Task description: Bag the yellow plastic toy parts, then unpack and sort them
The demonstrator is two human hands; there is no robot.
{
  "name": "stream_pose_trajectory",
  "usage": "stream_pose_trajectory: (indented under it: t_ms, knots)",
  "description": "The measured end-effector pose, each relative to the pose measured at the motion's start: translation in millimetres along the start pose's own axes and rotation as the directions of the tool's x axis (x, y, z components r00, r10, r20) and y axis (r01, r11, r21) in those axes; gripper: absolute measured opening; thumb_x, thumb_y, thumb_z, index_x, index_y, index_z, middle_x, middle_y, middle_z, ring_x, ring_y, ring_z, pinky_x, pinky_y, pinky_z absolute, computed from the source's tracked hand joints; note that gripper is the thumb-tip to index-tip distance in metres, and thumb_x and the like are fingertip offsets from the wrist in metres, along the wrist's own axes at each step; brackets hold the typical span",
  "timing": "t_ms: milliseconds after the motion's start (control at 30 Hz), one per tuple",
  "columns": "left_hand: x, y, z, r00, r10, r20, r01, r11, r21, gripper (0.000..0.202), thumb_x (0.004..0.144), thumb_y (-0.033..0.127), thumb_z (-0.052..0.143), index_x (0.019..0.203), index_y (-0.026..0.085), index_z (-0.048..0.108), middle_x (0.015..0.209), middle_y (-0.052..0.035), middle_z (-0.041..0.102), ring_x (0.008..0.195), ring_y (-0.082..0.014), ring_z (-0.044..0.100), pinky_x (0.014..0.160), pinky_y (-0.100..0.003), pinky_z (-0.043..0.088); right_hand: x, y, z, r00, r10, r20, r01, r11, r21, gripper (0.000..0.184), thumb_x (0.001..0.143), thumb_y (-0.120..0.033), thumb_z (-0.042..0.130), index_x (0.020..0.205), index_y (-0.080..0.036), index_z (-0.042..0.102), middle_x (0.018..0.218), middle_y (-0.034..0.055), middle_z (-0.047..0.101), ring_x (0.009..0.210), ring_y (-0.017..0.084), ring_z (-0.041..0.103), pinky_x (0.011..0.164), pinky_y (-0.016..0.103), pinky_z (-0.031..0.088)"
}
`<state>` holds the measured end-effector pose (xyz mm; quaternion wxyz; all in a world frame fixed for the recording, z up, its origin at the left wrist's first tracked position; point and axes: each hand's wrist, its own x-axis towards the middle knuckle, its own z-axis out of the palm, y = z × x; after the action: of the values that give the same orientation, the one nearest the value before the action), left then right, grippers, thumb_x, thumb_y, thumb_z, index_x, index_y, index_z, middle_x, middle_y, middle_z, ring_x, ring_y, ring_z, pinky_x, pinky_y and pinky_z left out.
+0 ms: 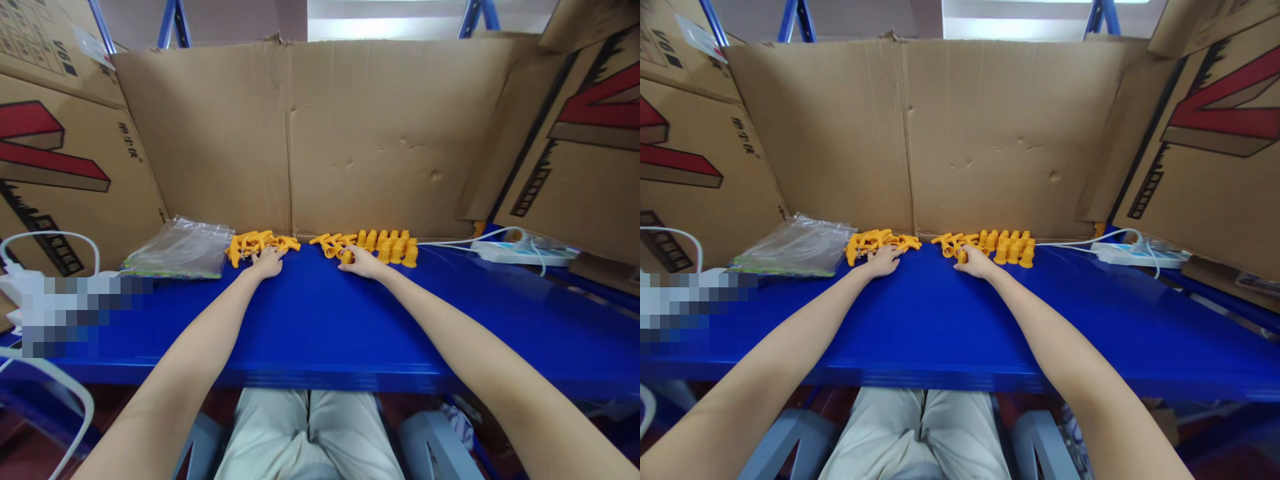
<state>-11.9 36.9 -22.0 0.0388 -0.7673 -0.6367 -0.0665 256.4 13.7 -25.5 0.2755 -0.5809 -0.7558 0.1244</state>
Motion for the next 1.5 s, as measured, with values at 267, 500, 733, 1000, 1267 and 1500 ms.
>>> stream_pose_trajectory:
  t_ms: [267,500,733,1000,1267,1500]
  knots:
    - [2,0,-1.3,0.985,-0.032,-0.167,0.025,0.999,-0.044,0.036,0.084,0.019,0.044,0.111,0.024,0.068,0.123,-0.0116,0.061,0.119,-0.0319,0.05,0.097,-0.05,0.037,0,-1,1,1.0,-0.011,0.012,0.011,1.0,-0.014,0.041,0.074,-0.027,0.069,0.11,-0.013,0.057,0.094,0.0066,0.065,0.085,0.019,0.061,0.077,0.029,0.047]
    - [-2,2,-6.7,0.971,-0.061,-0.231,0.049,0.997,-0.057,0.015,0.082,0.021,0.052,0.093,0.021,0.064,0.108,-0.0105,0.068,0.106,-0.0298,0.058,0.091,-0.045,0.041,1,1,3,0.999,-0.034,0.0,0.034,0.999,-0.034,0.037,0.074,-0.027,0.07,0.106,-0.015,0.057,0.093,0.0054,0.064,0.082,0.018,0.061,0.074,0.028,0.047]
    - [5,5,-2.7,0.899,-0.173,-0.402,0.034,0.943,-0.33,0.021,0.085,0.016,0.049,0.106,0.016,0.051,0.11,-0.0164,0.063,0.107,-0.0284,0.06,0.09,-0.041,0.044,1,0,2,1.0,-0.018,0.016,0.019,0.999,-0.046,0.04,0.074,-0.027,0.07,0.11,-0.014,0.057,0.095,0.0068,0.064,0.083,0.018,0.061,0.074,0.028,0.047]
    - [22,13,-10.7,0.718,-0.487,-0.498,-0.22,0.52,-0.825,0.009,0.09,0.029,0.046,0.089,0.021,0.049,0.088,-0.0039,0.061,0.086,-0.0159,0.061,0.078,-0.028,0.047,5,7,5,0.999,-0.03,-0.034,0.033,0.997,0.07,0.04,0.07,-0.027,0.072,0.105,-0.017,0.056,0.094,0.0044,0.064,0.083,0.017,0.06,0.074,0.028,0.047]
    - [10,24,-19.9,0.765,-0.416,-0.492,-0.323,0.414,-0.851,0.02,0.081,0.033,0.058,0.067,0.019,0.056,0.066,0.0013,0.057,0.067,-0.0125,0.057,0.066,-0.023,0.045,6,7,6,1.0,0.001,-0.018,0.001,0.993,0.116,0.037,0.07,-0.028,0.071,0.1,-0.014,0.055,0.089,0.0046,0.062,0.08,0.017,0.059,0.075,0.029,0.046]
    - [-1,33,-28.8,0.815,-0.412,-0.407,-0.297,0.307,-0.904,0.014,0.073,0.026,0.067,0.068,0.017,0.058,0.062,0.0028,0.057,0.062,-0.0102,0.055,0.061,-0.021,0.043,4,3,5,0.998,-0.054,-0.011,0.054,0.998,0.026,0.027,0.071,-0.029,0.07,0.092,-0.016,0.059,0.085,0.0032,0.063,0.078,0.017,0.06,0.071,0.028,0.047]
